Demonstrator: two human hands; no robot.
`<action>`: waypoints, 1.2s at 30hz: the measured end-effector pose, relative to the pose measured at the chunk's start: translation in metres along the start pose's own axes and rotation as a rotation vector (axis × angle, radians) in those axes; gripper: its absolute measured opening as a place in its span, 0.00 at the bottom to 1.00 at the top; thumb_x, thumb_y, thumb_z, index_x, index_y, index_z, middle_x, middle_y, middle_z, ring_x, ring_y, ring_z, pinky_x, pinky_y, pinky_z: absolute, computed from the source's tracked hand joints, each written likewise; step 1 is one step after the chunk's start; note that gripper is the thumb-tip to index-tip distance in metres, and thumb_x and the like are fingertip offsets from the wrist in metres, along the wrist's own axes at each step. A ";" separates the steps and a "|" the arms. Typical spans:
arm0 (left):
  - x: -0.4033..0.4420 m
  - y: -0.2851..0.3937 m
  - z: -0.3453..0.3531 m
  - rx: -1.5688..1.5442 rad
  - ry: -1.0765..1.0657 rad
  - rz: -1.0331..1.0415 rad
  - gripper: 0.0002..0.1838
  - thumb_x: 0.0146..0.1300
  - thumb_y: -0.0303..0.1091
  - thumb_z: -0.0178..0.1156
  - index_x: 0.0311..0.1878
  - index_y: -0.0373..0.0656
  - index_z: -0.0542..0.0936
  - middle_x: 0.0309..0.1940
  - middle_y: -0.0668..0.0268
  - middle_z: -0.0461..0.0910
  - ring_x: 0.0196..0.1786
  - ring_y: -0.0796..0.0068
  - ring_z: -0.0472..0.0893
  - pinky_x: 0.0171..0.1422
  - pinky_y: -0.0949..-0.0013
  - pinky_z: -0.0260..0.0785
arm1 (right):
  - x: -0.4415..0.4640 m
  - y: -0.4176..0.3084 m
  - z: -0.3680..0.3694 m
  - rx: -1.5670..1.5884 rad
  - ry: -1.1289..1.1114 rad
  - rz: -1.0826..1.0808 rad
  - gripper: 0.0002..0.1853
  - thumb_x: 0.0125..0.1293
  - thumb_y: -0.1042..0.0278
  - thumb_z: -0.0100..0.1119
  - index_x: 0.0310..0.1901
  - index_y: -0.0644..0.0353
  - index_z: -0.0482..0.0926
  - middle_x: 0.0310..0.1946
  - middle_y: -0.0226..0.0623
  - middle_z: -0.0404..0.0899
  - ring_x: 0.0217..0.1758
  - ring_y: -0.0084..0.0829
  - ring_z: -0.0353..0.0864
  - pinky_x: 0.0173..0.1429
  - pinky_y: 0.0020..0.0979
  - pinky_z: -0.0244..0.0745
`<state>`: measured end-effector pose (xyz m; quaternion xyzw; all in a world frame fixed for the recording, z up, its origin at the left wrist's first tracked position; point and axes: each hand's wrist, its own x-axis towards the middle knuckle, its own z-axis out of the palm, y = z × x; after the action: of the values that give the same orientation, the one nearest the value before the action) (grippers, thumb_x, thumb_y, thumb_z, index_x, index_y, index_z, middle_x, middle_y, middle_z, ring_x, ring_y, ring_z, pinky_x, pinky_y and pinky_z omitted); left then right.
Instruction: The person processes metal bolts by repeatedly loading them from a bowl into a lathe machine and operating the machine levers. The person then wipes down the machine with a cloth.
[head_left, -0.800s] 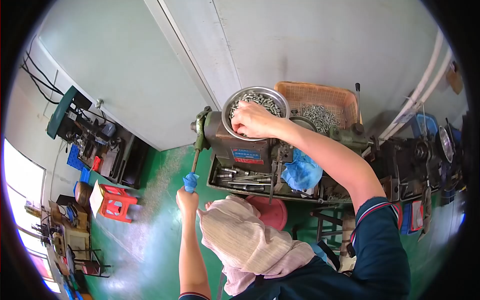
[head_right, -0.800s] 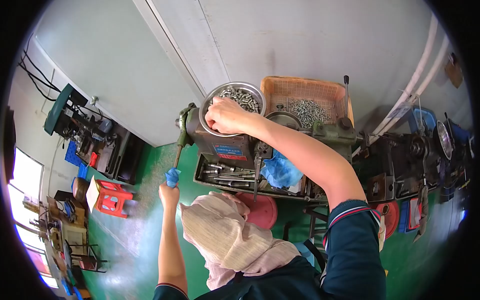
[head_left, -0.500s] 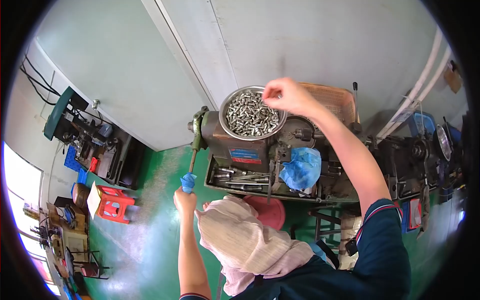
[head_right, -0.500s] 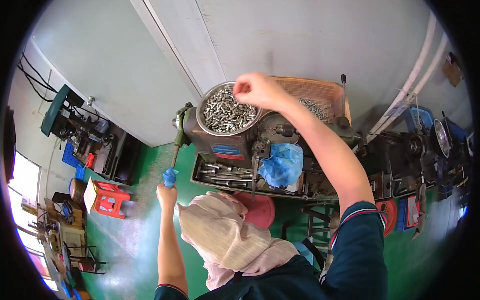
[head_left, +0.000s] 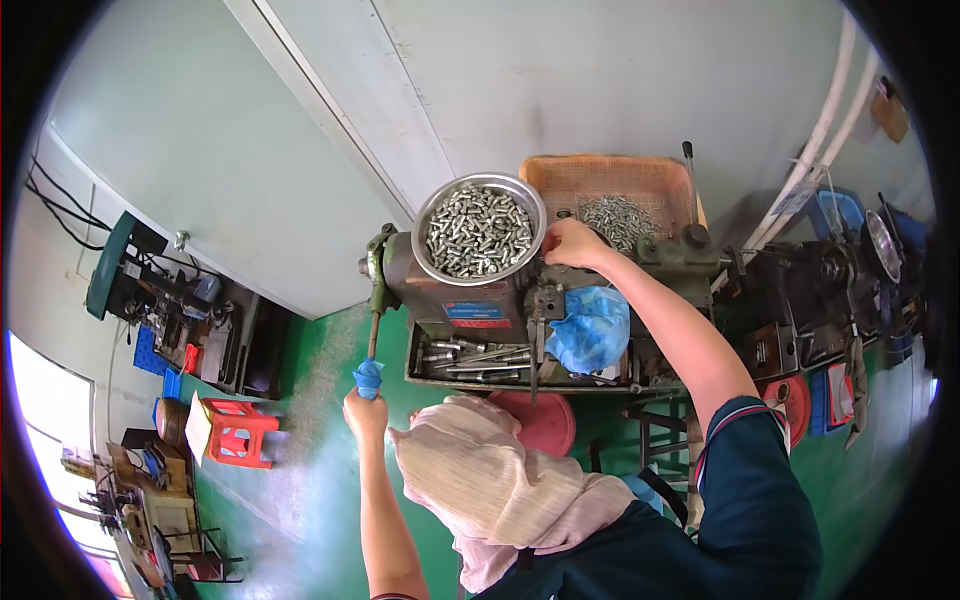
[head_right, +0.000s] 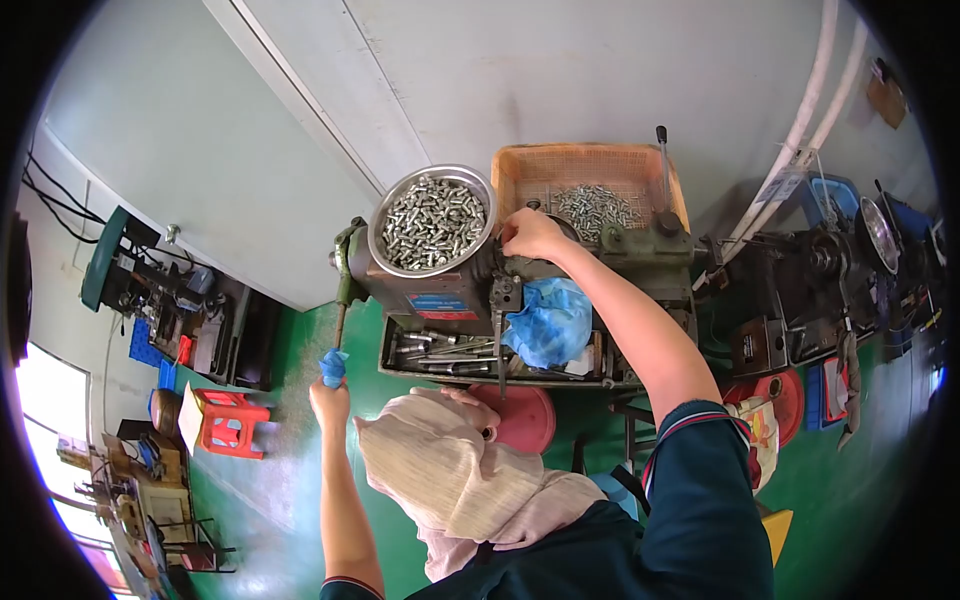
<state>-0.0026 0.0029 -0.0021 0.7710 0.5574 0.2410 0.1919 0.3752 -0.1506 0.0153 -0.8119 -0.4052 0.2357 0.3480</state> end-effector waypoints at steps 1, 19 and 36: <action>0.000 0.002 0.000 -0.002 -0.005 0.003 0.05 0.43 0.28 0.53 0.24 0.37 0.75 0.20 0.49 0.74 0.29 0.49 0.74 0.34 0.58 0.65 | 0.000 0.001 0.000 -0.001 0.003 0.005 0.10 0.34 0.66 0.59 0.24 0.56 0.79 0.21 0.35 0.78 0.27 0.31 0.77 0.34 0.28 0.71; 0.056 -0.051 -0.014 0.138 -0.002 0.025 0.05 0.40 0.29 0.56 0.23 0.39 0.77 0.20 0.50 0.75 0.29 0.52 0.76 0.35 0.59 0.66 | 0.012 0.010 0.000 0.007 0.021 -0.129 0.12 0.37 0.63 0.63 0.25 0.58 0.78 0.25 0.35 0.78 0.31 0.34 0.77 0.37 0.32 0.70; 0.064 -0.060 -0.015 0.111 -0.054 0.040 0.06 0.39 0.28 0.54 0.23 0.40 0.79 0.20 0.50 0.75 0.29 0.53 0.77 0.35 0.62 0.67 | -0.125 0.141 -0.179 -0.929 0.793 0.272 0.21 0.57 0.48 0.45 0.30 0.59 0.76 0.43 0.36 0.72 0.59 0.35 0.58 0.58 0.42 0.50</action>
<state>-0.0404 0.0827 -0.0132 0.7977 0.5489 0.1926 0.1588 0.4943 -0.3807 0.0372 -0.9484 -0.1984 -0.2422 0.0496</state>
